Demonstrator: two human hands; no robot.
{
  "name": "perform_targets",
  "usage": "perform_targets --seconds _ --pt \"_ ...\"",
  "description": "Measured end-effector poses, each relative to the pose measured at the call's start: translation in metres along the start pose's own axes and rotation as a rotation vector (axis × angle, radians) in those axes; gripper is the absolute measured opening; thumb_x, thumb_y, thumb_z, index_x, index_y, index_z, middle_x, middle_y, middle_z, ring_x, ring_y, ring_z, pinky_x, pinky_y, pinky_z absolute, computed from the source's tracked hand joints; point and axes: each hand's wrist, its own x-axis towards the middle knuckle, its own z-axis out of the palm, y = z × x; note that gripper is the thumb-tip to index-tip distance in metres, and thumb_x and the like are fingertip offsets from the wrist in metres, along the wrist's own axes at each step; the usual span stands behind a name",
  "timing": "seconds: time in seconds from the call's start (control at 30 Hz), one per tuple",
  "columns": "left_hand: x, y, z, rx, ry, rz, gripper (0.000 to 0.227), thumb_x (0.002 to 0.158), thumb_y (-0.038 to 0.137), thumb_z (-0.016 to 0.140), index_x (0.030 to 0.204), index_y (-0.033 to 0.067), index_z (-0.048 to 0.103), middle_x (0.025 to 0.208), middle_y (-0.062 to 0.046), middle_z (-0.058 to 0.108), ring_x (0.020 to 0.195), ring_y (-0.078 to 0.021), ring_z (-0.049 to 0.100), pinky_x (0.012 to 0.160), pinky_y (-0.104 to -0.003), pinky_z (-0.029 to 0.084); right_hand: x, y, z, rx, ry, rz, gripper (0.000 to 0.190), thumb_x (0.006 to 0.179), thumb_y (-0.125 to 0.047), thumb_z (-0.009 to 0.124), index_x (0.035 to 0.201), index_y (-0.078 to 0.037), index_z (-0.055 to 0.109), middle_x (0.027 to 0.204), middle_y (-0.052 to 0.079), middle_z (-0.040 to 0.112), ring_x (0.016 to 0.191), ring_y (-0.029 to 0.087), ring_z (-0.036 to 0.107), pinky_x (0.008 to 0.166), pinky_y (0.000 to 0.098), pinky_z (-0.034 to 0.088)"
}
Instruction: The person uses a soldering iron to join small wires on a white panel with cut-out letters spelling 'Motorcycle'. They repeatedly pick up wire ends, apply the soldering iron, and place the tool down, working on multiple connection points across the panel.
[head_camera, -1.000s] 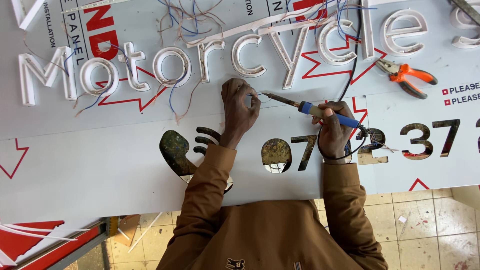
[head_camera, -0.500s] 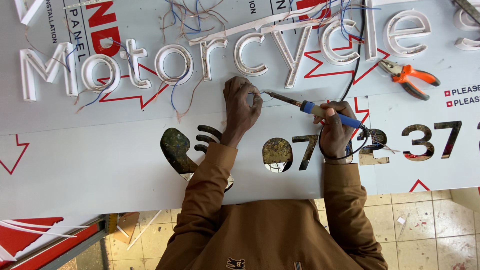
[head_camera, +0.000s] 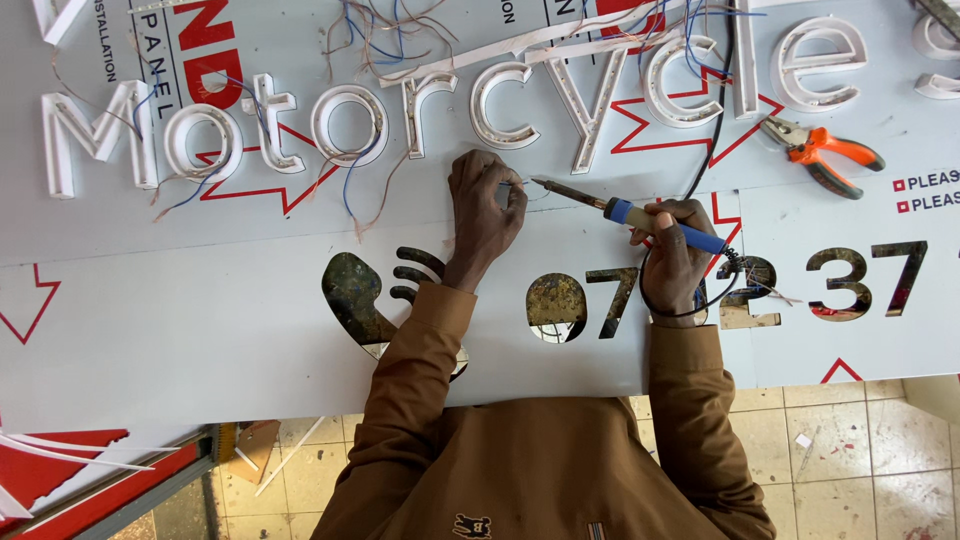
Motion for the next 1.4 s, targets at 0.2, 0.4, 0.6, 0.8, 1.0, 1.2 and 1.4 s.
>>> perform_targets --seconds 0.2,0.4,0.6,0.8,1.0,1.2,1.4 --pt "0.0 -0.002 0.0 0.002 -0.003 0.001 0.018 0.084 0.006 0.073 0.09 0.0208 0.066 0.102 0.001 0.052 0.111 -0.0314 0.058 0.107 -0.055 0.044 0.001 -0.009 0.005 -0.027 0.0 0.02 0.029 0.111 -0.023 0.069 0.109 0.006 0.069 0.094 0.025 0.07 0.07 0.028 0.077 0.062 0.033 0.062" --pt "0.001 -0.001 -0.001 0.003 -0.009 -0.006 0.018 0.084 0.006 0.073 0.091 0.0213 0.067 0.102 0.002 0.053 0.111 -0.0307 0.059 0.108 -0.056 0.044 0.002 -0.012 0.006 -0.007 0.027 0.038 0.03 0.11 -0.024 0.069 0.108 0.006 0.067 0.093 0.025 0.071 0.068 0.027 0.077 0.06 0.0324 0.062" --pt "0.006 -0.015 -0.004 -0.079 -0.052 0.02 0.012 0.092 0.008 0.075 0.087 0.0181 0.071 0.097 0.001 0.059 0.108 -0.0235 0.067 0.114 -0.052 0.045 0.003 -0.005 -0.006 0.074 0.089 0.1 0.035 0.111 -0.029 0.064 0.112 0.005 0.066 0.073 0.018 0.063 0.065 0.026 0.073 0.062 0.0303 0.062" --pt "0.021 0.003 -0.032 -0.26 -0.145 -0.313 0.004 0.095 0.021 0.077 0.097 0.0197 0.08 0.107 0.001 0.063 0.118 -0.0229 0.065 0.117 -0.055 0.044 0.005 -0.009 -0.007 0.161 0.158 0.154 0.036 0.11 -0.032 0.064 0.115 0.004 0.064 0.07 0.017 0.063 0.067 0.024 0.074 0.062 0.0322 0.064" --pt "0.037 0.006 -0.055 -0.4 -0.181 -0.446 0.01 0.099 0.026 0.083 0.105 0.0186 0.085 0.113 0.002 0.068 0.118 -0.0167 0.065 0.111 -0.046 0.047 0.006 -0.006 -0.01 0.165 0.153 0.167 0.034 0.111 -0.032 0.062 0.117 0.002 0.065 0.068 0.017 0.063 0.067 0.024 0.072 0.064 0.0325 0.065" --pt "0.069 0.027 -0.1 -0.32 -0.19 -0.241 0.014 0.105 0.023 0.08 0.115 0.0138 0.082 0.115 -0.003 0.071 0.119 -0.0232 0.069 0.104 -0.045 0.055 0.006 0.0 -0.011 0.186 0.158 0.178 0.035 0.113 -0.033 0.062 0.119 0.001 0.065 0.068 0.016 0.063 0.069 0.022 0.073 0.065 0.0312 0.066" --pt "0.149 0.001 -0.157 -0.096 -0.053 0.083 0.003 0.106 0.013 0.077 0.107 0.0141 0.074 0.118 -0.006 0.066 0.11 -0.0236 0.065 0.089 -0.039 0.052 0.007 -0.026 0.0 0.26 0.145 0.277 0.023 0.111 -0.026 0.062 0.108 -0.004 0.066 0.073 0.014 0.063 0.063 0.025 0.062 0.06 0.0339 0.054"
